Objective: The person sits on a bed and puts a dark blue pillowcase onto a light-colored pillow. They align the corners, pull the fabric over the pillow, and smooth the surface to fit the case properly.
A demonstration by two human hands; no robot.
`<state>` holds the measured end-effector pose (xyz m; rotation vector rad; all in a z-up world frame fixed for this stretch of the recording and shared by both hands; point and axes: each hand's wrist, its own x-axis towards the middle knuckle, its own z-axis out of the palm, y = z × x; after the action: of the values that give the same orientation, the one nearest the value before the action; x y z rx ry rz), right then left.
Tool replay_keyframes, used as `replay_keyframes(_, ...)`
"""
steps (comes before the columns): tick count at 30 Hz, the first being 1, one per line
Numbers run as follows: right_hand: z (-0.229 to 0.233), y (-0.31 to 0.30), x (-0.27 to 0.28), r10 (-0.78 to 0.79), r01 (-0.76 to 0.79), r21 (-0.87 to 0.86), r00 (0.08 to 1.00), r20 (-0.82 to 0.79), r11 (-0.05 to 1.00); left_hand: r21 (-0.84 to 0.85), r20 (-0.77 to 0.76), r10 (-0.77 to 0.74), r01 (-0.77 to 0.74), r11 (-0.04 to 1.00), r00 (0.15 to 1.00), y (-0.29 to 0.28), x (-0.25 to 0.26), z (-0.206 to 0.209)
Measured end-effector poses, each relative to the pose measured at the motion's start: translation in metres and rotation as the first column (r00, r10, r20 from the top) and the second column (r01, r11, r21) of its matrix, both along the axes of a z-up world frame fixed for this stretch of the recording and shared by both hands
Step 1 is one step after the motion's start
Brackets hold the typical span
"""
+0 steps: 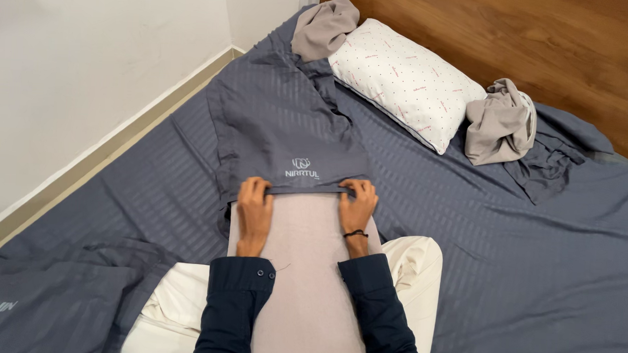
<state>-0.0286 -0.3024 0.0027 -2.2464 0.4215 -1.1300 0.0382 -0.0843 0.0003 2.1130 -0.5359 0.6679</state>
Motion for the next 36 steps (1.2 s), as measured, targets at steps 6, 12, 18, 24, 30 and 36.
replay_keyframes(6, -0.023, -0.013, 0.003, -0.074, 0.076, 0.145, 0.997, -0.017, 0.987, -0.044, -0.138, 0.176, -0.184, 0.982, 0.975, 0.045, 0.009, -0.034)
replay_keyframes(12, -0.027, -0.007, 0.001, -0.155, 0.154, 0.021, 0.987, 0.042, 0.988, -0.130, -0.106, 0.177, -0.191, 0.973, 0.978, 0.058, 0.001, -0.050)
replay_keyframes(18, -0.058, -0.039, 0.001, -0.242, 0.222, 0.240, 0.969, 0.057, 0.945, -0.149, -0.130, 0.139, -0.158, 0.976, 0.982, 0.063, -0.024, -0.049)
replay_keyframes(24, -0.062, -0.050, -0.002, -0.275, 0.265, 0.208, 0.961, 0.018, 0.941, -0.267, -0.314, 0.117, -0.206, 0.942, 0.942, 0.063, -0.004, -0.086)
replay_keyframes(30, -0.043, -0.037, -0.009, -0.205, 0.209, 0.163, 0.978, -0.041, 0.964, -0.404, -0.536, -0.034, -0.222, 0.887, 0.843, 0.062, 0.019, -0.153)
replay_keyframes(36, 0.018, 0.033, -0.014, 0.120, -0.118, 0.169, 0.993, -0.002, 0.979, -0.675, -0.590, -0.326, -0.230, 0.701, 0.739, 0.059, 0.041, -0.195)
